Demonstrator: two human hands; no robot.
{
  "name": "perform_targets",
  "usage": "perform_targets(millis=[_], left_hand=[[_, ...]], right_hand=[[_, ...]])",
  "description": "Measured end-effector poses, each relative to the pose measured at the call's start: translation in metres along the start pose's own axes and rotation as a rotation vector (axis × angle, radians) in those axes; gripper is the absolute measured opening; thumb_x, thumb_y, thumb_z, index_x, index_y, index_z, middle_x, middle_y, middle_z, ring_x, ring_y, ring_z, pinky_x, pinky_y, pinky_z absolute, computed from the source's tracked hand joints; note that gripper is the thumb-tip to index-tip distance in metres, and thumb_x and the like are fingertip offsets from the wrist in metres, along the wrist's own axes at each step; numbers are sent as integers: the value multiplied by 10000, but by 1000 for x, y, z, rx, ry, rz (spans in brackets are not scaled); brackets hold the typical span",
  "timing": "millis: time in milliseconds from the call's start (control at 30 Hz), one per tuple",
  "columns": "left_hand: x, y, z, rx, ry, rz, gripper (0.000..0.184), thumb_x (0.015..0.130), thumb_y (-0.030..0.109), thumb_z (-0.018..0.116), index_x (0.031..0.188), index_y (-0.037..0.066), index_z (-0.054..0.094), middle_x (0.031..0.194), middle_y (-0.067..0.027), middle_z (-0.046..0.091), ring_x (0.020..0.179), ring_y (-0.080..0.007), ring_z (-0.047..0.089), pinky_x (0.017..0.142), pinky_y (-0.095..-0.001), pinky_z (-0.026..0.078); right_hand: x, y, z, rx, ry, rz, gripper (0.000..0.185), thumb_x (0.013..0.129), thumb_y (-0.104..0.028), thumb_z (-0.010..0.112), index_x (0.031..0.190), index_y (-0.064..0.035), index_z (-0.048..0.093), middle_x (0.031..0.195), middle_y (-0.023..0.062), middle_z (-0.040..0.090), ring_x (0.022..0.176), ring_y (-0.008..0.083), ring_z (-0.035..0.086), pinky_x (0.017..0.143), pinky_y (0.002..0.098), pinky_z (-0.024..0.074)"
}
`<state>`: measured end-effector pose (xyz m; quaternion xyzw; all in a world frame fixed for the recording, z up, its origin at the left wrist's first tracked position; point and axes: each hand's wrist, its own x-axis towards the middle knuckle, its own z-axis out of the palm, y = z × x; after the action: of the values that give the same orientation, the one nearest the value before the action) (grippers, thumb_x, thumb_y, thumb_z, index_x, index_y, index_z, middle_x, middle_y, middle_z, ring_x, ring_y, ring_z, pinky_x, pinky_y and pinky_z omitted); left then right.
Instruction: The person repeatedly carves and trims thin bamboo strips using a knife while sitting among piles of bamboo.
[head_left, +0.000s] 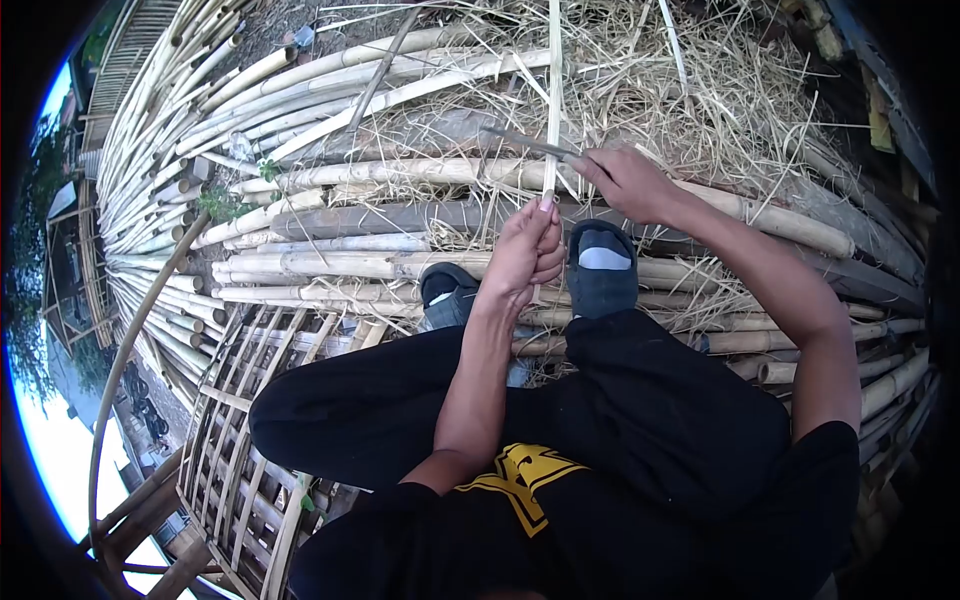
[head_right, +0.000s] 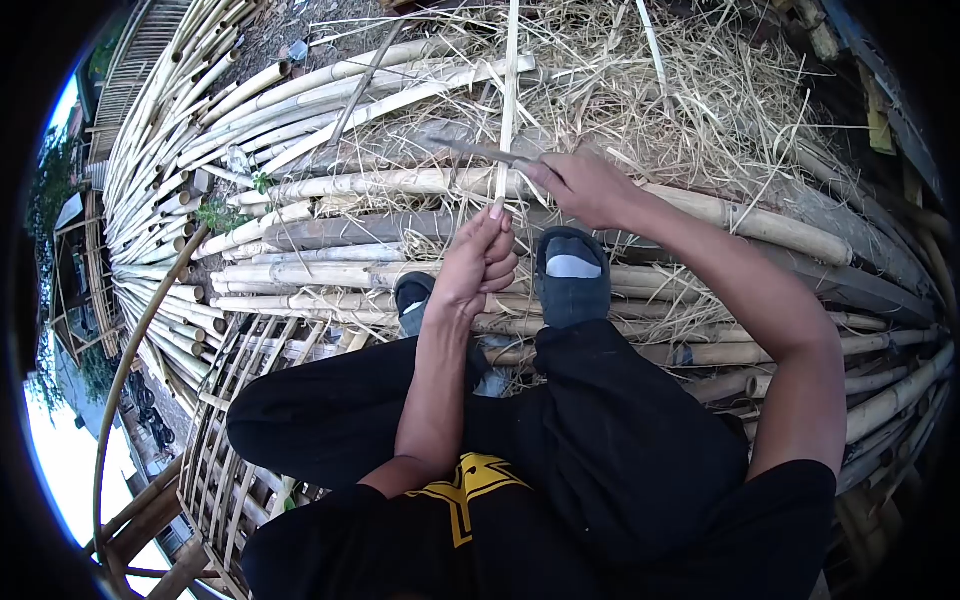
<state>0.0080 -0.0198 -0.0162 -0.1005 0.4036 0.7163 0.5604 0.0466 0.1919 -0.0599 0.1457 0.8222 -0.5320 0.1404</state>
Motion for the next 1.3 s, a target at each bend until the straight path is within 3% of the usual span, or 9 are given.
perform_targets(millis=[100,333,467,633,733,800,967,1100,1300], left_hand=[[-2,4,-1,29,-14,21,181,1025,247,394,931,102,446,564,63,264,388,-24,186,322,-192,140],[5,-2,5,-47,-69,-28,185,1016,251,422,903,107,450,562,65,256,388,-22,187,323,-193,136],[4,-1,-9,19,-2,-15,195,1020,254,411,899,106,452,554,63,264,382,-25,192,322,-195,136],[0,0,-5,-11,-2,-19,192,1018,253,415,901,104,447,552,63,263,384,-26,194,319,-195,143],[-2,-2,-7,25,-23,-18,206,1016,272,425,897,105,448,548,66,250,385,-25,189,320,-197,143],[-2,-8,-2,86,-61,-98,213,1014,278,430,890,106,449,544,69,238,384,-23,183,324,-197,139],[-13,-1,10,80,-92,-39,208,1012,270,441,900,95,450,554,63,249,395,-24,191,334,-189,149],[-3,-4,2,138,48,40,195,1018,252,428,937,78,467,562,58,280,402,-26,218,343,-189,159],[6,-2,-1,283,203,144,190,1009,240,459,1033,52,479,582,63,327,415,-11,251,354,-181,172]], right_hand=[[-6,3,-4,-642,119,-644,448,964,-462,429,795,-55,510,529,116,544,477,335,545,472,446,405],[32,17,-87,-764,359,-310,506,969,-512,382,811,-59,547,589,153,568,530,341,550,486,420,443],[21,0,-26,285,-124,422,611,966,-567,350,680,-48,499,495,45,419,442,143,418,476,368,397],[-10,-10,4,-569,33,-566,493,970,-525,381,815,-74,506,509,81,478,425,193,468,448,390,414],[15,17,-35,-798,-1,-562,442,973,-487,383,888,-71,507,542,94,530,441,225,514,455,416,422],[70,65,-150,-636,369,338,559,1021,-448,236,828,-29,552,513,55,497,453,230,484,468,404,424],[59,79,-196,-530,799,104,541,988,-489,338,897,-13,579,604,91,529,473,206,486,479,381,415],[22,32,-129,4,515,407,518,953,-516,431,896,-15,548,621,78,537,577,202,562,555,365,420],[-12,-3,-55,-266,302,21,381,997,-395,392,976,-26,483,633,158,535,585,338,539,589,457,403]])
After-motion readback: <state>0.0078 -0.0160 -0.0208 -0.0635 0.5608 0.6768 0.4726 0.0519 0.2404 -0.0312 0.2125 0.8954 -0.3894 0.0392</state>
